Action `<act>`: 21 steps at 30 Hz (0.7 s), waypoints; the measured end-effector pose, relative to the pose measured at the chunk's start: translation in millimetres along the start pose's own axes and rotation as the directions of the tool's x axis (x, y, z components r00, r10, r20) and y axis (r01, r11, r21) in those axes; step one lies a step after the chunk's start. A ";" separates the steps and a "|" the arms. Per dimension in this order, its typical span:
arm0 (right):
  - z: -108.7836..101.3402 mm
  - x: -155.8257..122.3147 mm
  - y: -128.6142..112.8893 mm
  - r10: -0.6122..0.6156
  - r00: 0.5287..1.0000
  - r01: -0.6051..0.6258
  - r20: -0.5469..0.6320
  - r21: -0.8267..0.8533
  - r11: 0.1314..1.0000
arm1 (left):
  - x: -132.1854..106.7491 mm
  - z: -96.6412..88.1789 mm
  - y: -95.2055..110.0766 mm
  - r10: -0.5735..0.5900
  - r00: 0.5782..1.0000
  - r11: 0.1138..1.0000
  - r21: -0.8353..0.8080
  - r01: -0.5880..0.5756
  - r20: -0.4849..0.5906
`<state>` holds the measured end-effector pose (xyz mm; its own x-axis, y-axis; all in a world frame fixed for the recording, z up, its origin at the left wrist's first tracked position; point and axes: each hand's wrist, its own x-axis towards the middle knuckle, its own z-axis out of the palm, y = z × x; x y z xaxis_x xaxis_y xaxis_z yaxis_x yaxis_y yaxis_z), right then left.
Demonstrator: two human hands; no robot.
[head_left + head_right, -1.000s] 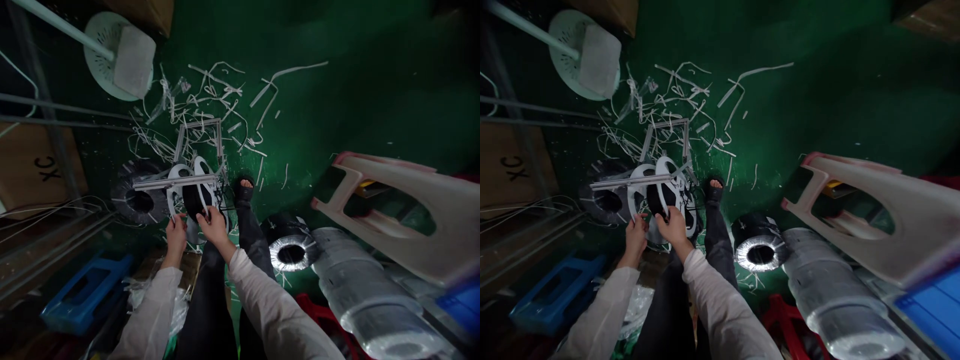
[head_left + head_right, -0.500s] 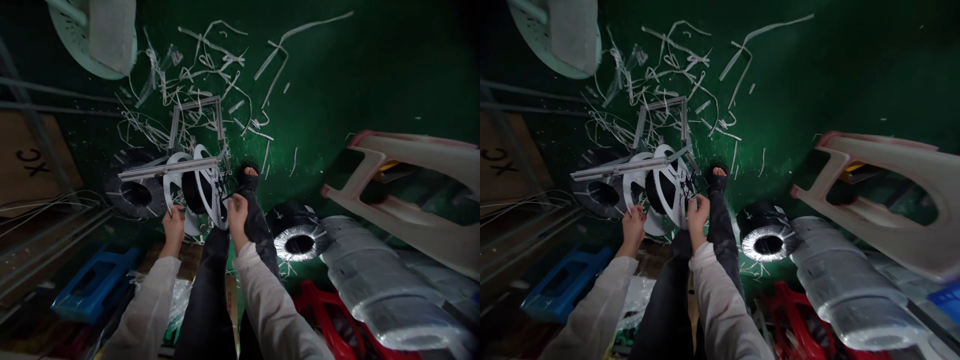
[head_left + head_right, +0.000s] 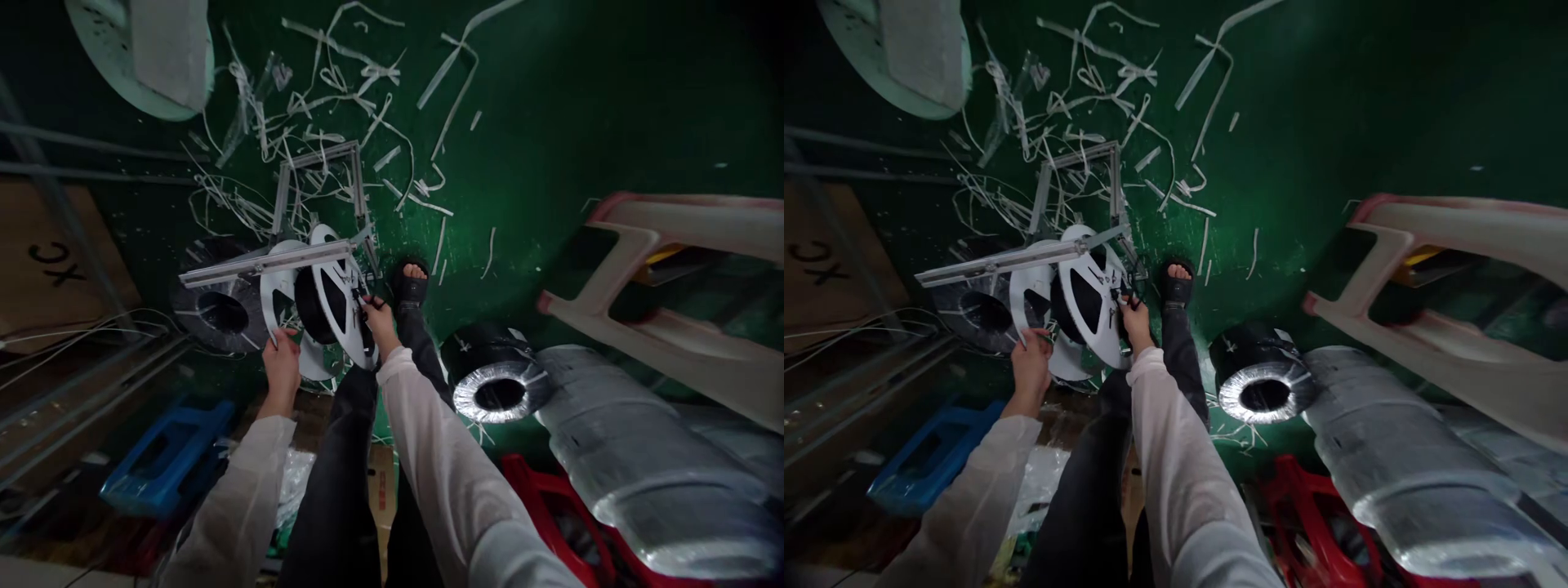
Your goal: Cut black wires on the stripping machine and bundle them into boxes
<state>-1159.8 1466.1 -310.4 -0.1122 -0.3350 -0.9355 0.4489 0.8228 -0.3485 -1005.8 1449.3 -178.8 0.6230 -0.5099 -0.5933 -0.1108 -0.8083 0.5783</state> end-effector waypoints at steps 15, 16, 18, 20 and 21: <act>-147.4 29.8 -59.7 -0.238 0.759 0.151 -0.605 -0.193 0.970 | 6.4 -0.7 -3.4 0.048 0.998 0.999 0.012 -0.049 0.035; -134.1 28.7 -60.6 -0.318 0.790 0.192 -0.524 -0.281 0.940 | 6.0 -0.7 -3.3 0.054 0.998 0.998 0.016 -0.055 0.033; -94.8 21.7 -55.6 -0.430 0.882 0.293 -0.194 -0.490 0.821 | 5.4 -0.2 -2.8 0.060 0.998 0.998 0.017 -0.061 0.028; -50.2 12.3 -42.9 -0.322 0.935 0.339 0.148 -0.640 0.689 | 5.2 0.9 -1.9 0.057 0.998 0.998 0.020 -0.058 0.016; -30.5 8.3 -35.1 -0.246 0.944 0.328 0.219 -0.678 0.658 | 5.3 1.5 -1.3 0.053 0.999 0.998 0.023 -0.054 0.009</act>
<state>-1203.5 1448.4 -307.7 -0.0227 -0.6190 -0.7850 -0.3422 0.7426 -0.5757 -1003.5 1447.2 -183.6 0.6095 -0.5549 -0.5662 -0.1616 -0.7862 0.5965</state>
